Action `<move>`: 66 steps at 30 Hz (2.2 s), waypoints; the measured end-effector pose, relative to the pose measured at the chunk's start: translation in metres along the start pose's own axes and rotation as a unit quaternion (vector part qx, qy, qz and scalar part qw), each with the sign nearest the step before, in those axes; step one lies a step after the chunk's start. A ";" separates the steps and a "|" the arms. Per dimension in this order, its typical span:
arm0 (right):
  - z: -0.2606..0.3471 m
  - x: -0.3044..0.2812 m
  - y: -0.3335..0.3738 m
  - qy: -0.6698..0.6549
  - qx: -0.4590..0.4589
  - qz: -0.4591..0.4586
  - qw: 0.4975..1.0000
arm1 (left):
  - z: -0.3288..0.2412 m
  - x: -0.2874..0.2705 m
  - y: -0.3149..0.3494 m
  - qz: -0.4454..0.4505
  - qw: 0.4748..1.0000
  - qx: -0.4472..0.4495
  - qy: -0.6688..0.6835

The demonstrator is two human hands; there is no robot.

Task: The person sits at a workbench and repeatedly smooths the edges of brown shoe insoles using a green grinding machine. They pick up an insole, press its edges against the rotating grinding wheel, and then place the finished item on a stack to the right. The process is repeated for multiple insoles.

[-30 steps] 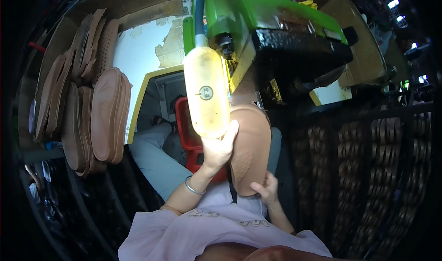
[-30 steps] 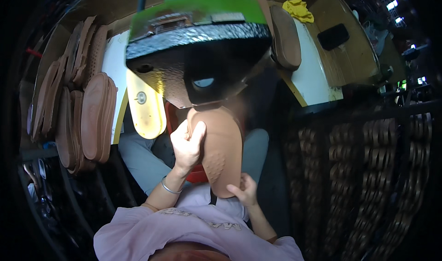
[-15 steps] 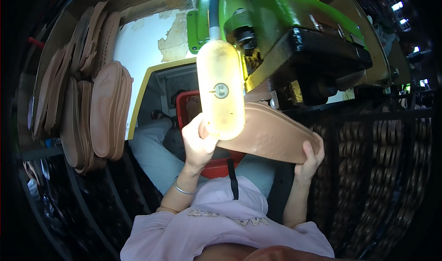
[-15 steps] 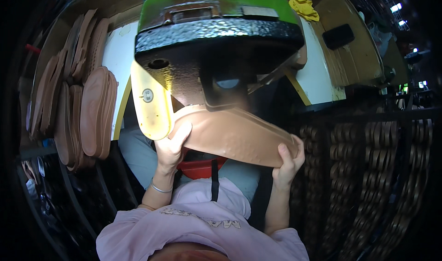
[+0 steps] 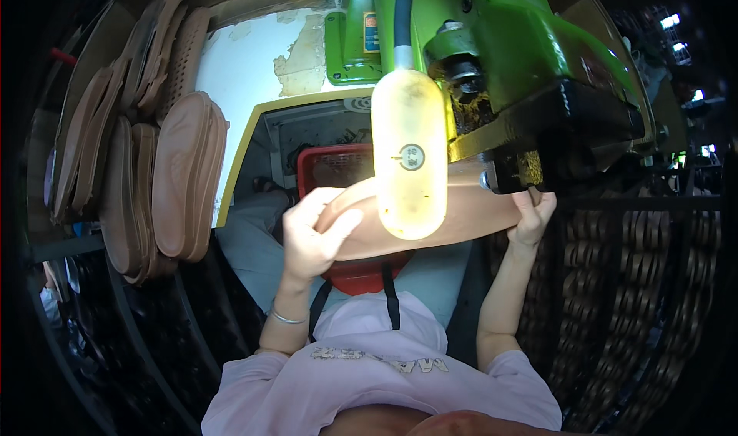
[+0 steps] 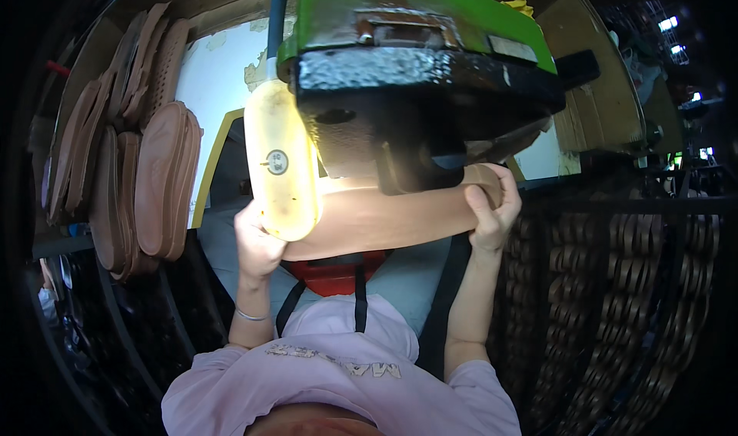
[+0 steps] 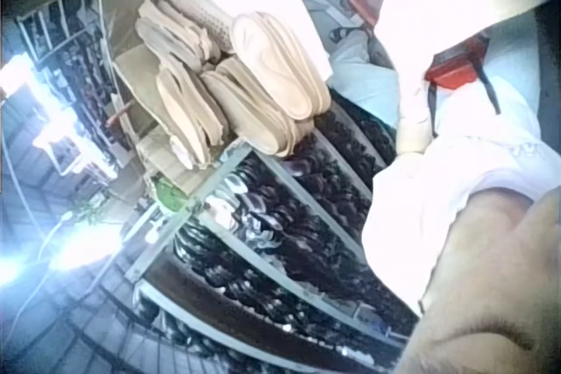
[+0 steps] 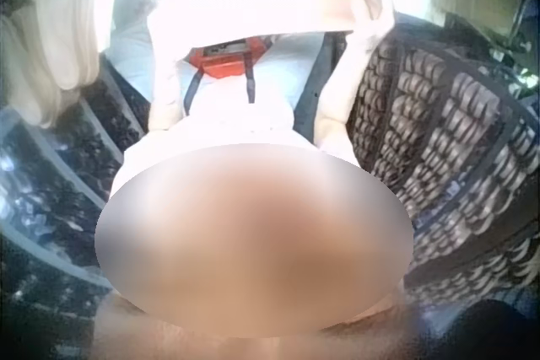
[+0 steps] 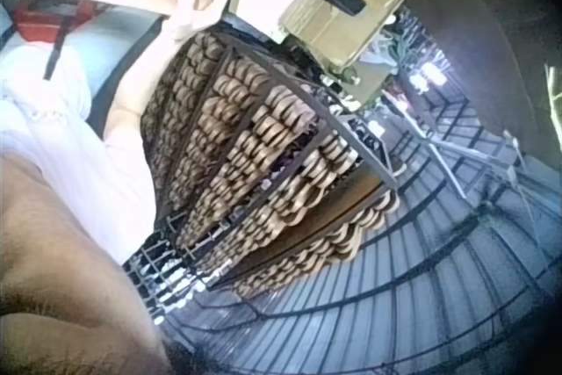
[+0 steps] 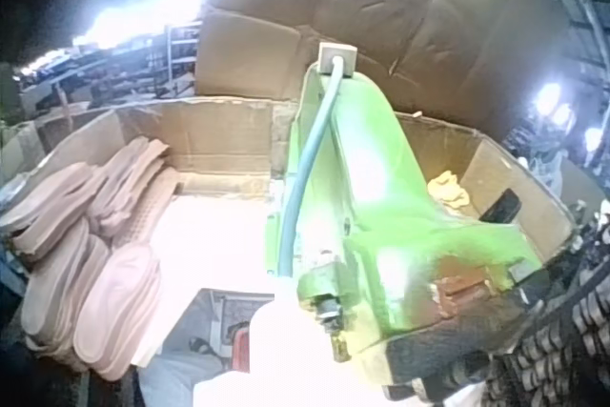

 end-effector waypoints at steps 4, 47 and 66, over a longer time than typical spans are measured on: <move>-0.014 -0.050 -0.006 0.028 0.011 -0.008 1.000 | 0.011 0.041 -0.007 0.026 0.998 0.049 0.020; 0.029 0.051 0.018 0.046 -0.087 0.064 0.993 | -0.025 0.021 -0.003 0.027 0.933 0.189 -0.304; 0.021 0.081 0.047 -0.019 -0.038 0.116 0.992 | -0.023 -0.028 -0.047 0.122 0.977 0.023 -0.171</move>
Point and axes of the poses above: each hand's wrist, its own y-axis away from the middle knuckle, its own x-axis out of the palm, z = x × y, the point moved 4 cm from there along -y, towards the middle knuckle, and after that the axes turned 11 degrees about y, right-handed, at the moved point
